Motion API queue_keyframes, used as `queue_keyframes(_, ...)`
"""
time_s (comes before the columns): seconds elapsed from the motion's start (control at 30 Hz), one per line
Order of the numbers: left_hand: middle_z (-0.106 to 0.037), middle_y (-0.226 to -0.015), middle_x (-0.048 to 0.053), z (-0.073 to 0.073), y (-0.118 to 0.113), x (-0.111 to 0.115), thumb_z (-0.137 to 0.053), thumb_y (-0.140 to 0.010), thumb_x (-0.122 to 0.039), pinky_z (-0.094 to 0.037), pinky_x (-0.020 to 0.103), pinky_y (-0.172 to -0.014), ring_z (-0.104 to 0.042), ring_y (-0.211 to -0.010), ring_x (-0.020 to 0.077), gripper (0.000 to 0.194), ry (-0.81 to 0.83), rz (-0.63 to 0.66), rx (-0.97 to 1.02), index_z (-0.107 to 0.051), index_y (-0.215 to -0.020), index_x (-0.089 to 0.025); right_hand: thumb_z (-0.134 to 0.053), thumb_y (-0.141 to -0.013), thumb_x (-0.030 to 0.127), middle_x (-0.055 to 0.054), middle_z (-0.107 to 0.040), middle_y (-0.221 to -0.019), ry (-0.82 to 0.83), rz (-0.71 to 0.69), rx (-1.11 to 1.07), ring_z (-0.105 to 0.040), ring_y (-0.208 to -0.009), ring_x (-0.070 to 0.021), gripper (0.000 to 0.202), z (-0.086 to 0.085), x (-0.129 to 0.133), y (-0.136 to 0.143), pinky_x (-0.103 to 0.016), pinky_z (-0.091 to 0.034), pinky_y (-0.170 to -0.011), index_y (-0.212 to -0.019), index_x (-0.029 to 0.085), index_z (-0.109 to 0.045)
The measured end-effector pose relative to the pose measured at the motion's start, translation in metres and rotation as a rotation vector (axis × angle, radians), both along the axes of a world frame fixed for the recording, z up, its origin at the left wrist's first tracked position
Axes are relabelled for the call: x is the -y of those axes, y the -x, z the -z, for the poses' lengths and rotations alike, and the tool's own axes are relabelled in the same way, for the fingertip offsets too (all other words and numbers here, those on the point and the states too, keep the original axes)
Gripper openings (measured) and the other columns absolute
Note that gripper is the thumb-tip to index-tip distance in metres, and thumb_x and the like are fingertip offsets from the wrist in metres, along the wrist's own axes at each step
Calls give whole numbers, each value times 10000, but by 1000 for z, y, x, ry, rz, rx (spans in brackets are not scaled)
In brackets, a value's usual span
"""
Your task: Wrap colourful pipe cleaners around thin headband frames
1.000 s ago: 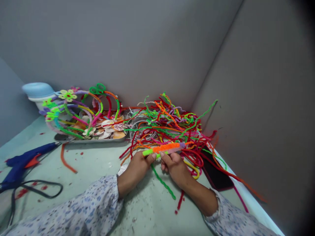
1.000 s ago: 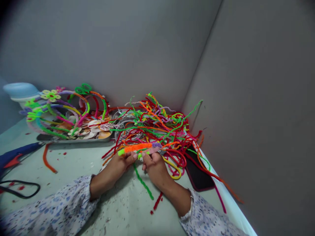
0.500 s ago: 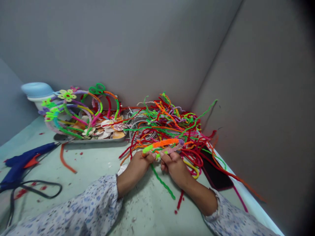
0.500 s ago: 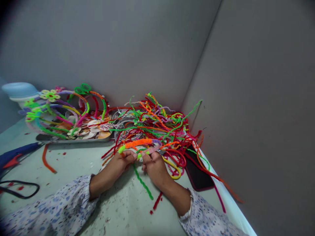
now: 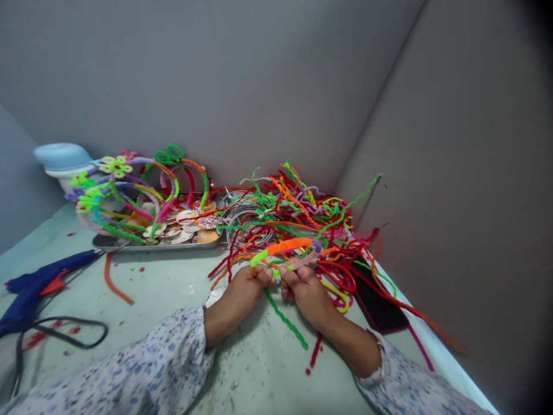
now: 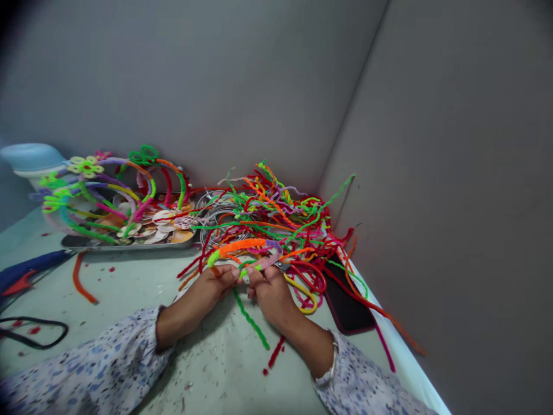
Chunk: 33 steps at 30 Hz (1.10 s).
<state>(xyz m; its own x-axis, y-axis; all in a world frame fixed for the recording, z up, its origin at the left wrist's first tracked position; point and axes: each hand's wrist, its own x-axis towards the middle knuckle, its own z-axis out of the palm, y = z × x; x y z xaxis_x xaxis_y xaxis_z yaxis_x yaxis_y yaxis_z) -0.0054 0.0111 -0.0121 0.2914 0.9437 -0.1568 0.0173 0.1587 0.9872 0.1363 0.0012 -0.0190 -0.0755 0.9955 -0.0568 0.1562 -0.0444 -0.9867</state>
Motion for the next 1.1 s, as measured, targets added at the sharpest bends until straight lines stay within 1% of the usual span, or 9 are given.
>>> queue_keyframes(0.1, -485, -552, -18, -4, -2, 1, -536, -752, -365, -320, 254, -568, -397, -535, 115, 261, 16, 42, 69, -525, -589, -162, -456, -842, 372, 22, -499, -448, -25, -19, -6, -434, -429, -109, 372, 2, -1, -1, -232, -362, -461, -526, 181, -501)
queue_keyframes(0.17, -477, -540, -22, -4, -2, 2, -527, -759, -357, -309, 249, -551, -389, -524, 112, 256, 19, 52, 86, -529, -593, -163, -455, -843, 377, 22, -503, -450, -31, -23, -8, -436, -427, -109, 369, 3, -1, -1, -232, -361, -458, -535, 180, -507)
queue_keyframes(0.3, -414, -513, -49, -2, 0, 2, -547, -761, -350, -268, 237, -501, -329, -478, 93, 252, 19, -9, 27, -509, -593, -167, -476, -823, 361, 26, -506, -436, 52, 32, -13, -446, -419, -105, 340, 3, -1, -1, -228, -363, -461, -536, 181, -499)
queue_keyframes(0.37, -450, -546, -42, -2, 2, 3, -550, -763, -305, -295, 233, -521, -370, -505, 98, 192, -19, 18, 7, -529, -634, -164, -482, -811, 357, 26, -503, -421, 83, 53, -27, -437, -404, -99, 340, 2, -1, -1, -226, -358, -454, -521, 181, -487)
queue_keyframes(0.47, -536, -650, -22, -2, 2, 5, -564, -742, -233, -341, 226, -580, -459, -603, 113, 80, -107, 48, -31, -559, -709, -160, -481, -804, 367, 25, -499, -413, 82, 49, -60, -423, -396, -93, 357, 1, -2, 0, -223, -354, -449, -502, 177, -481)
queue_keyframes(0.63, -544, -658, -28, -1, 0, 8, -567, -732, -208, -367, 220, -589, -487, -621, 116, 49, -184, -40, -107, -559, -730, -160, -494, -797, 375, 38, -490, -407, 86, 31, -106, -419, -382, -90, 332, 3, -2, 0, -219, -353, -439, -529, 179, -479)
queue_keyframes(0.77, -557, -673, -21, 0, -1, 8, -589, -719, -220, -392, 225, -610, -505, -639, 122, 64, -217, -91, -150, -573, -723, -158, -491, -799, 376, 35, -488, -406, 61, 28, -87, -428, -384, -97, 341, 5, -3, 0, -224, -359, -433, -521, 179, -481)
queue_keyframes(0.9, -570, -680, -6, 1, 0, 7, -607, -709, -241, -411, 232, -617, -519, -652, 134, 89, -218, -110, -148, -579, -723, -158, -481, -805, 378, 36, -489, -406, 46, 19, -80, -427, -384, -98, 340, 5, -3, -1, -224, -361, -434, -528, 181, -482)
queue_keyframes(1.1, -575, -641, -13, 3, 0, 7, -591, -726, -245, -411, 234, -614, -524, -629, 132, 88, -220, -105, -144, -591, -704, -159, -490, -795, 370, 53, -476, -411, 43, 5, -139, -411, -380, -95, 268, 1, -1, 1, -215, -340, -418, -599, 186, -483)
